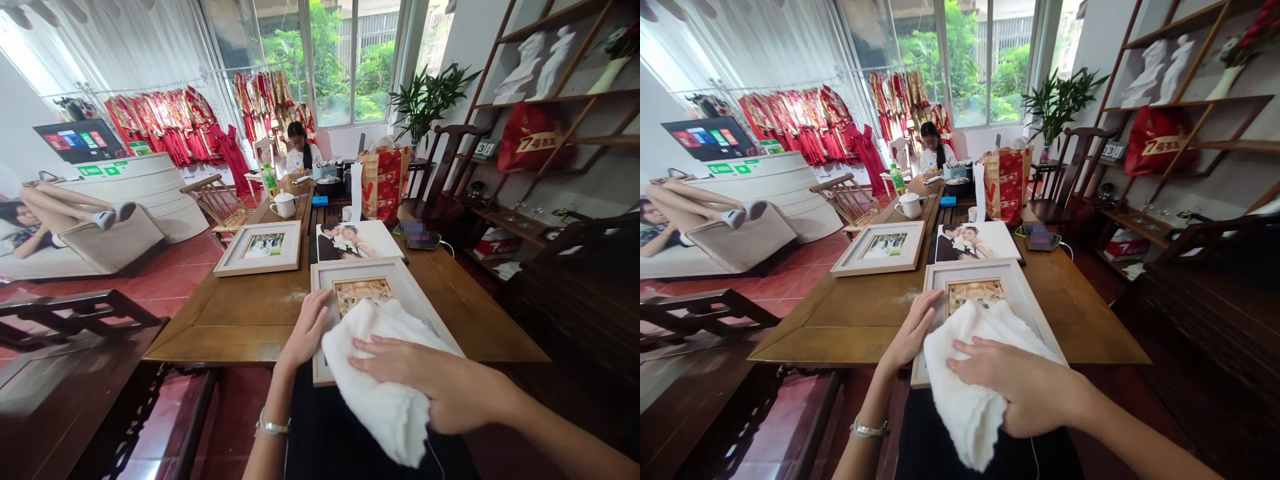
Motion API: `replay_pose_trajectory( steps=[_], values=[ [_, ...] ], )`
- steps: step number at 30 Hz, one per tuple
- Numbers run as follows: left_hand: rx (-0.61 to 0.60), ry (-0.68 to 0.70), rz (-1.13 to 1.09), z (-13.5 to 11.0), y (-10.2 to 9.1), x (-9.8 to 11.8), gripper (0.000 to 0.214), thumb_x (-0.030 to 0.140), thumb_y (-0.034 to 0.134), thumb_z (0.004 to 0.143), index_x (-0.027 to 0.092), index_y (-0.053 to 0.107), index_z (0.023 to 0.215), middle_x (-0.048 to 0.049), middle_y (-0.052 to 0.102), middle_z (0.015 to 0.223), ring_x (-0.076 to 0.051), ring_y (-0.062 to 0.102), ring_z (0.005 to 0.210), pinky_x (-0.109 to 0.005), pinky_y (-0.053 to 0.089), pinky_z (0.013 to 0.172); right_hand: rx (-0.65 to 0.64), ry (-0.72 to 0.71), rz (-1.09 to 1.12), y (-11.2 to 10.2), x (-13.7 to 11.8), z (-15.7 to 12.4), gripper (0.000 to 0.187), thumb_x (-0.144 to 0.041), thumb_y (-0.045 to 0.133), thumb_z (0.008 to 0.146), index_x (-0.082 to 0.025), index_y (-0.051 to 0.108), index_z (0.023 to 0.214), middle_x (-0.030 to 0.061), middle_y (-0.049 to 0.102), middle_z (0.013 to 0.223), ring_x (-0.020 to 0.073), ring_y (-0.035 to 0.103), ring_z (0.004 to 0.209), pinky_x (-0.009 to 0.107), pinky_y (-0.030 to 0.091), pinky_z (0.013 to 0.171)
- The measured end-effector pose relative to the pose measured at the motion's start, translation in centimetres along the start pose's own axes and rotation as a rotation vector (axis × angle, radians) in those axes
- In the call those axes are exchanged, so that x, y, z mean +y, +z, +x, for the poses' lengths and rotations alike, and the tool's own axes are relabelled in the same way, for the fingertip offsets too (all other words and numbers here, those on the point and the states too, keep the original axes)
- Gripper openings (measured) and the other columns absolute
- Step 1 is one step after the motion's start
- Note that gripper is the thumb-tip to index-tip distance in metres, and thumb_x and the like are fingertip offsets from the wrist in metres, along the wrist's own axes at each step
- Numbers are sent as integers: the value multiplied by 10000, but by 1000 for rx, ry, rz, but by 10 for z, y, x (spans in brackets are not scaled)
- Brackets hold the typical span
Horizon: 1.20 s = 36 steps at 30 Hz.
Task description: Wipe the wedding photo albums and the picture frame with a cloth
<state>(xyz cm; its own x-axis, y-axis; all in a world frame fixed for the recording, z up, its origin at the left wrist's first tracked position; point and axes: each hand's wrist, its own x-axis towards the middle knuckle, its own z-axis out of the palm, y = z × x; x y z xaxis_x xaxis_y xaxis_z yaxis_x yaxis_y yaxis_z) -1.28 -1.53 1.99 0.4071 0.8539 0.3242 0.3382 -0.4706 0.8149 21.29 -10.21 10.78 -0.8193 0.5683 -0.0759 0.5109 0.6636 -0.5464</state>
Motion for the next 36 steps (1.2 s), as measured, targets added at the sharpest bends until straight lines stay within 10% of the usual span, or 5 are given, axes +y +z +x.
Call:
replay_pose_trajectory(
  steps=[11, 27, 36],
  values=[
    [-46, 15, -21, 0, -2, 2, 442, 103, 372, 835, 229, 504, 1238, -66, 483, 1312, -216, 312, 1297, -461, 175, 1133, 388, 323, -528, -3, 100, -4, 602, -116, 506, 692, -66, 480, 1291, 192, 482, 1357, 311, 318, 1330, 517, 270, 1078],
    [-16, 53, -26, 2, -1, -2, 424, 112, 397, 813, 215, 525, 1203, -79, 479, 1310, -235, 353, 1247, -459, 220, 1106, 191, -169, -389, -48, 124, 127, 525, -192, 540, 804, -141, 469, 1322, 113, 484, 1376, 227, 318, 1338, 417, 252, 1086],
    [-55, 13, -49, 1, -3, 0, 451, 87, 367, 812, 209, 511, 1222, -79, 488, 1287, -224, 334, 1271, -446, 194, 1122, 221, 92, -354, -47, 129, 54, 435, -193, 522, 790, -169, 581, 1220, 102, 579, 1280, 272, 488, 1213, 409, 348, 1018]
  ],
)
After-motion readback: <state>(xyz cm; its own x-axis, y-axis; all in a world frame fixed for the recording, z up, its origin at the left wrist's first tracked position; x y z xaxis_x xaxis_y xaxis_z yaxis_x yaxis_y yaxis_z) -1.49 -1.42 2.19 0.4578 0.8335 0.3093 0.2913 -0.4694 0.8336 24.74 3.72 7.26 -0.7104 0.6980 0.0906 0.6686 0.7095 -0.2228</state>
